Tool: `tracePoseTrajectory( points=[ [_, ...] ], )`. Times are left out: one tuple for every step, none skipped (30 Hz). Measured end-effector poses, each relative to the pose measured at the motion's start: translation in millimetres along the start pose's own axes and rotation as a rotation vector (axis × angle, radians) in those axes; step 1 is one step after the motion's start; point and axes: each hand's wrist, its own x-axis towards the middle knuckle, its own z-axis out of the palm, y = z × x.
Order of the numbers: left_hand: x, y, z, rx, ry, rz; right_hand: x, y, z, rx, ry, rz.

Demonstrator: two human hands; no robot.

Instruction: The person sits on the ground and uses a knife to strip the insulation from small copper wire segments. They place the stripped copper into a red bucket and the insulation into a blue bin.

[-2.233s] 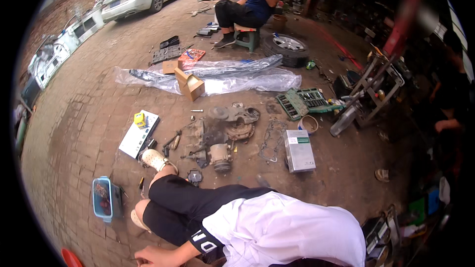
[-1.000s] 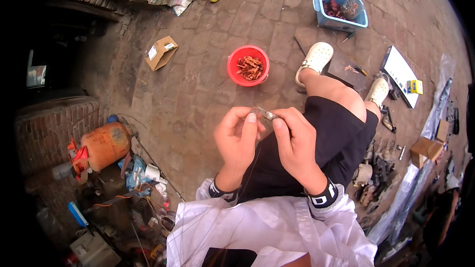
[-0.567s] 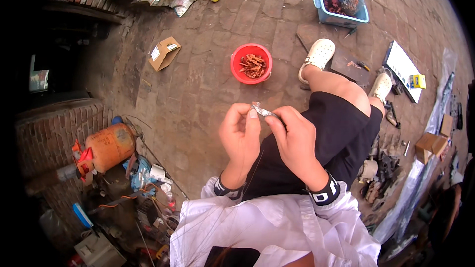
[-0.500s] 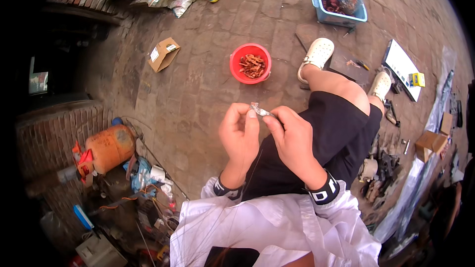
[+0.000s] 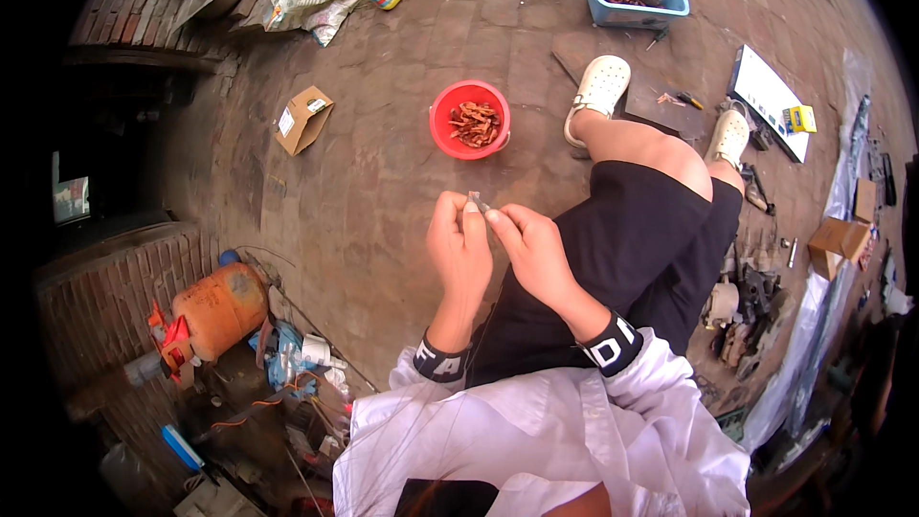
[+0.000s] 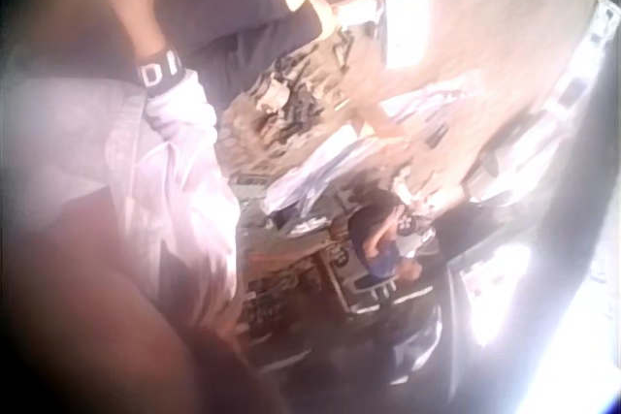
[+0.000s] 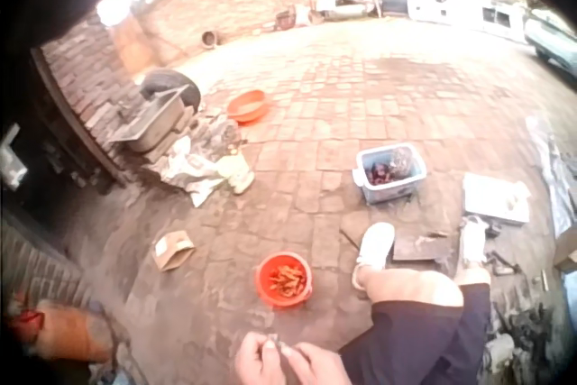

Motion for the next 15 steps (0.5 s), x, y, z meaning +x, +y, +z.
tracePoseTrajectory(
  points=[
    [0.4, -4.9, 2.7, 0.01, -0.006, -0.013, 1.4, 5.3, 1.8, -0.001, 0.014, 0.014],
    [0.7, -10.2, 5.5, 0.02, -0.012, -0.025, 2.7, 10.6, 4.0, -0.002, 0.028, 0.028],
    [1.1, -15.6, 8.4, 0.03, -0.017, -0.038, 4.2, 16.1, 5.9, -0.004, 0.042, 0.043],
    [1.0, -22.8, 10.6, 0.051, -0.038, -0.036, 4.8, 21.8, 7.5, 0.006, 0.064, 0.039],
    [1.6, -29.7, 12.1, 0.072, -0.058, -0.033, 5.3, 27.6, 8.9, 0.016, 0.087, 0.036],
    [1.1, -33.6, 13.5, 0.092, -0.079, -0.03, 6.4, 35.5, 10.1, 0.026, 0.109, 0.032],
    [-2.5, -33.0, 18.4, 0.12, -0.083, 0.044, 13.1, 55.0, 8.3, 0.079, 0.172, 0.132],
    [-9.4, -30.4, 25.5, 0.145, -0.089, 0.12, 25.1, 80.3, 2.8, 0.133, 0.238, 0.229],
    [-16.8, -29.8, 32.2, 0.171, -0.091, 0.195, 35.6, 95.2, -4.1, 0.188, 0.3, 0.326],
    [-28.0, -22.9, 39.1, 0.117, -0.123, 0.19, 40.6, 95.0, -12.3, 0.139, 0.348, 0.272],
    [-36.0, -15.6, 42.2, 0.075, -0.146, 0.188, 44.0, 87.0, -16.6, 0.099, 0.384, 0.214],
    [-39.7, -26.1, 44.2, -0.02, -0.169, 0.014, 43.9, 78.1, -19.8, 0.077, 0.364, 0.217],
    [-38.6, -39.6, 49.8, -0.129, -0.196, -0.149, 44.3, 73.4, -23.6, 0.092, 0.399, 0.19],
    [-32.6, -51.9, 54.8, -0.302, -0.246, -0.3, 44.0, 71.5, -28.4, 0.102, 0.429, 0.161],
    [-22.4, -65.9, 60.0, -0.476, -0.298, -0.452, 43.5, 71.0, -33.6, 0.111, 0.46, 0.133]
  ],
)
